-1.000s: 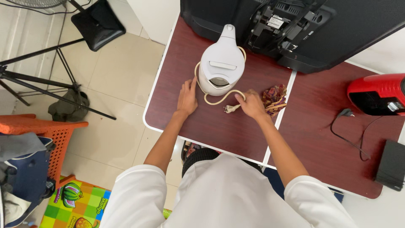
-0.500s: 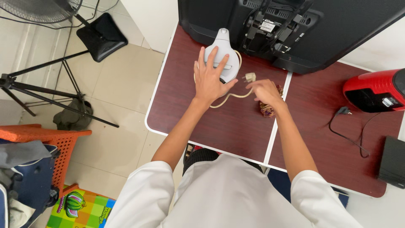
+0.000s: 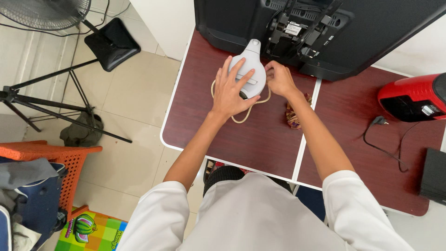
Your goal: The person wipes the underside of a white electric kettle with a patterned cloth, then wipes a black external hard drive on a wooden table. The person handles the kettle and hard drive one at a time, using the cloth to clean their surfaces.
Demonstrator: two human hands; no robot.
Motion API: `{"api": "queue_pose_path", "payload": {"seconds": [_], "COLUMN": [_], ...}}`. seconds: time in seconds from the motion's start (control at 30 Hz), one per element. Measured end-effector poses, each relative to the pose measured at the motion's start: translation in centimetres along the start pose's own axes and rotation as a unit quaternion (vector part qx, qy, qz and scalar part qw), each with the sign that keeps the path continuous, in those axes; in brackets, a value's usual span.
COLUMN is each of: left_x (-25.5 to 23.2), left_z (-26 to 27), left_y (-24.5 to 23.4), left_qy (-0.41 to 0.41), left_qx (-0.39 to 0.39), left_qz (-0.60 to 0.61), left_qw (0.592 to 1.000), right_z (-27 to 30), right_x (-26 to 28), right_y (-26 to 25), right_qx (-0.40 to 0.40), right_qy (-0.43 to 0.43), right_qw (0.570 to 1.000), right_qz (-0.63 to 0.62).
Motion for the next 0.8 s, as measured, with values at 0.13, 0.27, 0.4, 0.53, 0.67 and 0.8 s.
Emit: {"api": "queue_pose_path", "payload": {"seconds": [0.13, 0.27, 0.4, 0.53, 0.67, 0.8], "left_x": [0.1, 0.4, 0.6, 1.1, 1.6, 2.0], "left_z": [0.0, 0.3, 0.8, 1.0, 1.5, 1.6], "left_y": [-0.2, -0.1, -0.2, -0.4, -0.2, 0.1], "left_qy": [0.004, -0.01, -0.01, -0.003, 0.012, 0.025], "left_qx": [-0.028, -0.022, -0.021, -0.049, -0.065, -0.072], "left_qz": [0.03, 0.02, 0.029, 0.051, 0.046, 0.054], "left_qw": [0.999, 1.0, 0.999, 0.997, 0.997, 0.996], "right_z": [-1.3, -2.0, -2.0, -2.6, -4.2, -4.7], "right_x": [-4.6, -8.2, -11.0, -13.4, -14.7, -15.0], "right_y": [2.3, 5.1, 7.2, 8.7, 9.4, 9.5], "right_qx": [-0.013, -0.092, -0.18, -0.218, -0.197, -0.209], "right_qy": [0.003, -0.02, -0.024, 0.038, 0.021, 0.085], "right_qw": [1.0, 0.995, 0.983, 0.966, 0.943, 0.932], "right_qz": [-0.004, 0.017, -0.031, -0.134, -0.267, -0.284]}}
Point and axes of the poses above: each hand's wrist, its own z-axis away from the middle knuckle, its own y-axis out of the palm, x = y × z, the point moved 3 cm from there along -z, towards the middle knuckle, and after that the axes turned 7 degrees about -x, right-handed, at the moved point
